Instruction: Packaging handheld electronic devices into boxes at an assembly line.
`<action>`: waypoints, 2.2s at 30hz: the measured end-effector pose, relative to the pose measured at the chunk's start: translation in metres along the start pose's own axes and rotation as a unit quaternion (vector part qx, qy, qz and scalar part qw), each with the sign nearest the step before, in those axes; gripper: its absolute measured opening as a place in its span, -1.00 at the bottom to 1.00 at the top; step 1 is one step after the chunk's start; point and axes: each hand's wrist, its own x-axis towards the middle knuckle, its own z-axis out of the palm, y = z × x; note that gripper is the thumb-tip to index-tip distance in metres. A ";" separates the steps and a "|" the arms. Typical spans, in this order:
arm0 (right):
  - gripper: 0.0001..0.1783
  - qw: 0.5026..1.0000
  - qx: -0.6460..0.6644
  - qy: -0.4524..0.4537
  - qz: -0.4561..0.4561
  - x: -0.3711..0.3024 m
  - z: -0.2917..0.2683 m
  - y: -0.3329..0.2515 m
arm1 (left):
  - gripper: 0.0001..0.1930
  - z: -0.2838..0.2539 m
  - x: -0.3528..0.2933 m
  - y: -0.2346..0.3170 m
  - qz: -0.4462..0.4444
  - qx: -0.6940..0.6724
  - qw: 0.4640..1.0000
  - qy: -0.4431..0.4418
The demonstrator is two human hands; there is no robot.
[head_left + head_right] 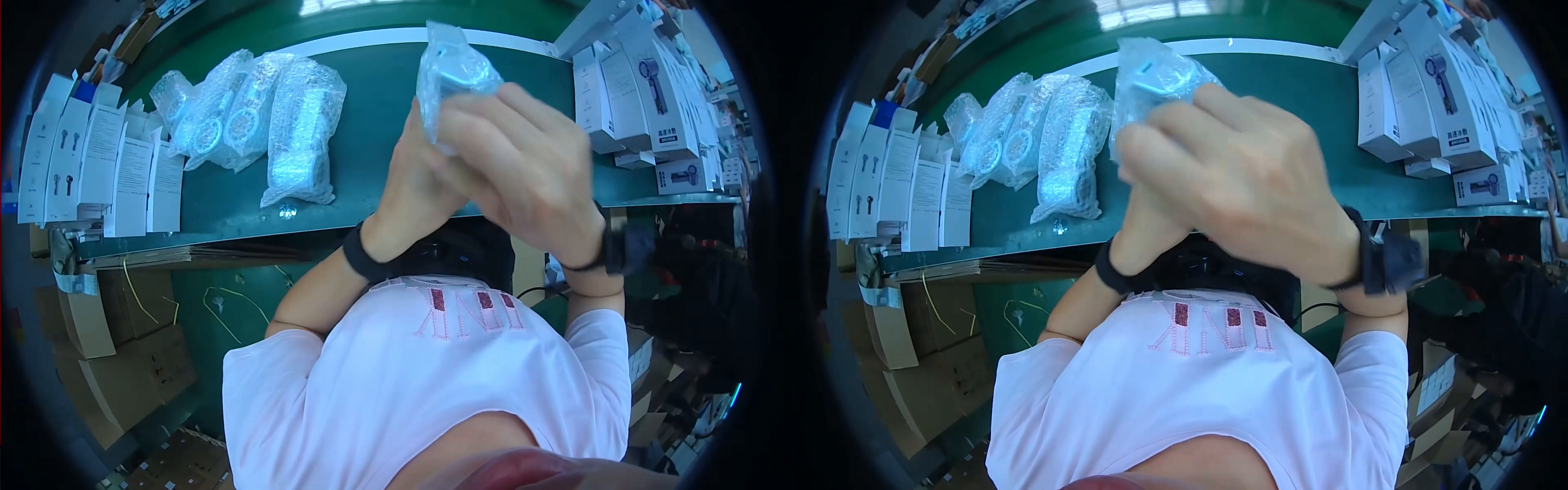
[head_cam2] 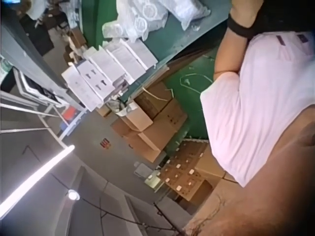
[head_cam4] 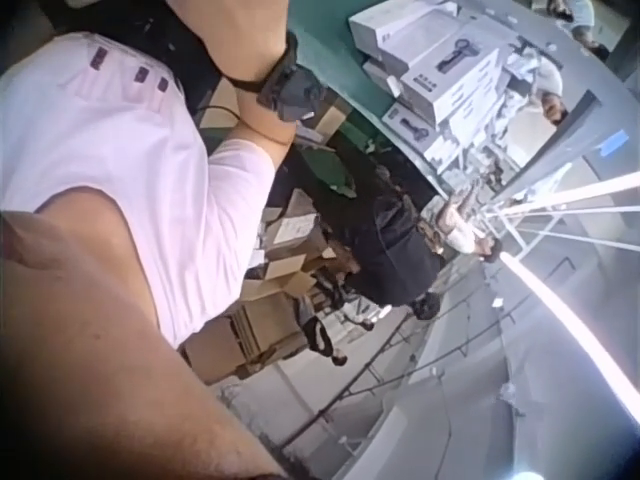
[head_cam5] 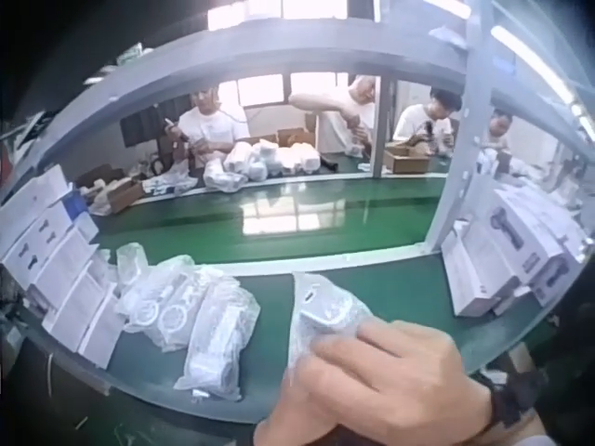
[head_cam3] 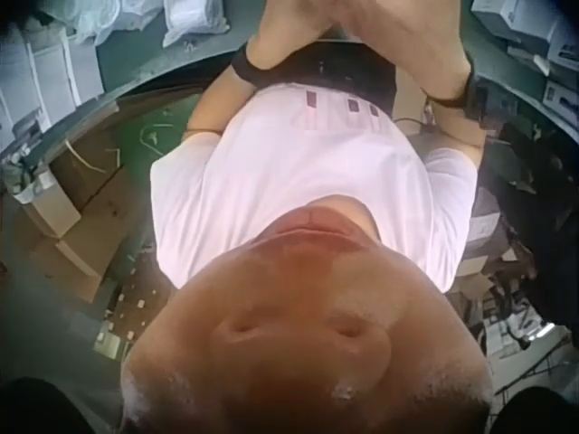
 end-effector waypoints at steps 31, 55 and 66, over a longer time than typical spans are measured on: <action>0.03 0.768 -0.210 0.325 0.510 -0.136 -0.163 0.020 | -0.19 0.034 0.210 0.123 -0.148 -0.159 0.897 -0.385; -0.23 0.855 0.123 0.228 0.449 -0.129 -0.108 0.005 | -0.47 0.033 0.115 0.038 -0.381 -0.761 0.503 -0.151; -0.64 0.838 0.100 0.294 0.449 -0.127 -0.132 0.030 | -0.55 0.055 0.037 0.033 -0.448 -0.810 0.348 -0.152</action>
